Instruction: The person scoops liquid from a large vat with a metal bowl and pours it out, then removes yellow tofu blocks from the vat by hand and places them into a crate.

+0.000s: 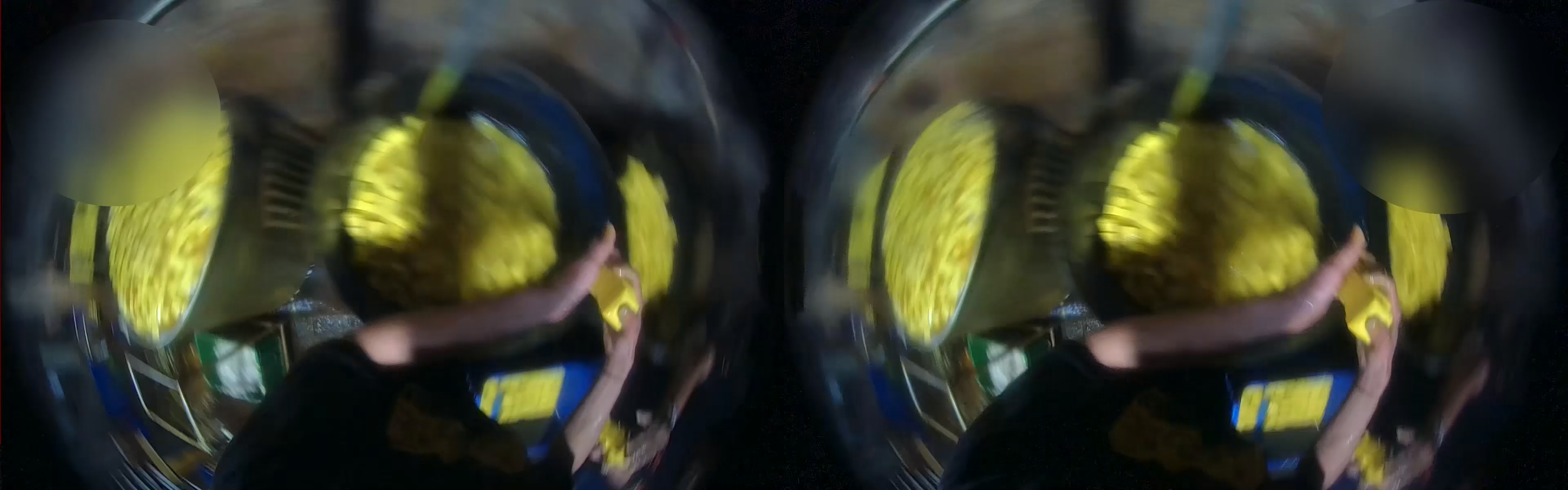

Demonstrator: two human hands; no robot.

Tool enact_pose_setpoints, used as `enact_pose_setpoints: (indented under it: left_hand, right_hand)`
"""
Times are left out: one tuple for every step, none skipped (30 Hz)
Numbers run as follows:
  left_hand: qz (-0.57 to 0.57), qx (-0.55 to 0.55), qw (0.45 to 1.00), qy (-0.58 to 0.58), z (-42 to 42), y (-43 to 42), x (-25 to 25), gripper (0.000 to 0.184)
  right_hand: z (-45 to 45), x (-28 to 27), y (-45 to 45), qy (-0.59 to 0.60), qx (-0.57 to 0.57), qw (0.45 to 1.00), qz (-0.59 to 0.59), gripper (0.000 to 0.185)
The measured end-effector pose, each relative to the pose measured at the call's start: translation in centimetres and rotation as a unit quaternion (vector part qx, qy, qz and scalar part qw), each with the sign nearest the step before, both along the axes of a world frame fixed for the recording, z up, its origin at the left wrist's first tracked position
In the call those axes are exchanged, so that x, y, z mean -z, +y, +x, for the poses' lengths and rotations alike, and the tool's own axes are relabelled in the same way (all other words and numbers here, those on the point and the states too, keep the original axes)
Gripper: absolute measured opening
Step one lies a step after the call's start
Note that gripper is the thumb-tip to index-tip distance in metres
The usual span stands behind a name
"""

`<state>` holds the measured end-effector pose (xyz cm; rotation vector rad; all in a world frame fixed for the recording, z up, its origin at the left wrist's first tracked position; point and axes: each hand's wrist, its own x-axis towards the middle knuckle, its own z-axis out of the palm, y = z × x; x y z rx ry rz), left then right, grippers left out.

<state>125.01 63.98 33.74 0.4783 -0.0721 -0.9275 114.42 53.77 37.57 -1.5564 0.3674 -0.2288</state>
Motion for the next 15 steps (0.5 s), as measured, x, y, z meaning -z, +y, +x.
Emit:
enact_pose_setpoints:
  left_hand:
    - [0.084,-0.004,0.993,-0.085,-1.6,-0.9,0.0,0.047]
    - [0.041,0.078,0.958,-0.275,-2.1,-0.9,1.9,0.044]
    - [0.117,0.017,0.872,-0.476,-3.6,-0.6,3.8,0.054]
    - [0.208,-0.071,0.741,-0.635,-5.1,-0.3,5.8,0.072]
    - [0.213,-0.048,0.681,-0.699,-5.4,0.5,6.3,0.081]
    - [0.213,-0.012,0.590,-0.778,-6.1,1.5,7.9,0.086]
    - [0.238,0.098,0.660,-0.705,-6.3,1.4,8.4,0.088]
    - [0.281,0.156,0.684,-0.655,-7.4,2.1,8.2,0.089]
    - [0.330,0.208,0.694,-0.605,-8.1,2.9,8.1,0.090]
    - [0.327,0.214,0.704,-0.593,-8.1,2.8,8.0,0.090]
    - [0.328,0.214,0.713,-0.582,-8.0,2.6,8.0,0.089]
    - [0.327,0.222,0.710,-0.583,-8.1,2.5,7.7,0.089]
    - [0.333,0.205,0.679,-0.621,-8.1,2.5,7.4,0.084]
    - [0.337,0.182,0.645,-0.661,-8.7,2.3,7.0,0.078]
    - [0.337,0.182,0.642,-0.665,-8.6,2.4,7.2,0.078]
  right_hand:
    - [-3.0,-1.0,0.4,-0.012,0.062,0.998,0.019,0.076]
    - [-7.7,0.4,-0.9,0.005,0.137,0.990,0.033,0.078]
    - [-11.2,0.6,-1.0,0.009,0.128,0.991,0.035,0.079]
    - [-14.5,0.6,0.4,0.013,0.180,0.980,0.085,0.079]
    - [-19.3,2.7,0.5,0.029,0.221,0.969,0.105,0.079]
    - [-22.9,4.9,1.9,0.008,0.279,0.948,0.153,0.076]
    - [-26.3,7.5,3.1,0.001,0.336,0.914,0.228,0.072]
    - [-29.4,10.8,4.3,-0.017,0.382,0.875,0.297,0.064]
    - [-33.1,16.3,5.5,0.045,0.439,0.843,0.309,0.055]
    - [-33.0,18.6,5.9,0.118,0.451,0.819,0.336,0.050]
    - [-32.9,20.7,6.4,0.186,0.459,0.788,0.366,0.046]
    - [-34.7,26.8,6.8,0.197,0.395,0.845,0.301,0.043]
    - [-36.5,32.8,7.2,0.201,0.336,0.892,0.228,0.043]
    - [-35.3,31.6,6.6,0.148,0.284,0.893,0.315,0.039]
    - [-34.4,33.8,6.2,0.205,0.254,0.911,0.252,0.038]
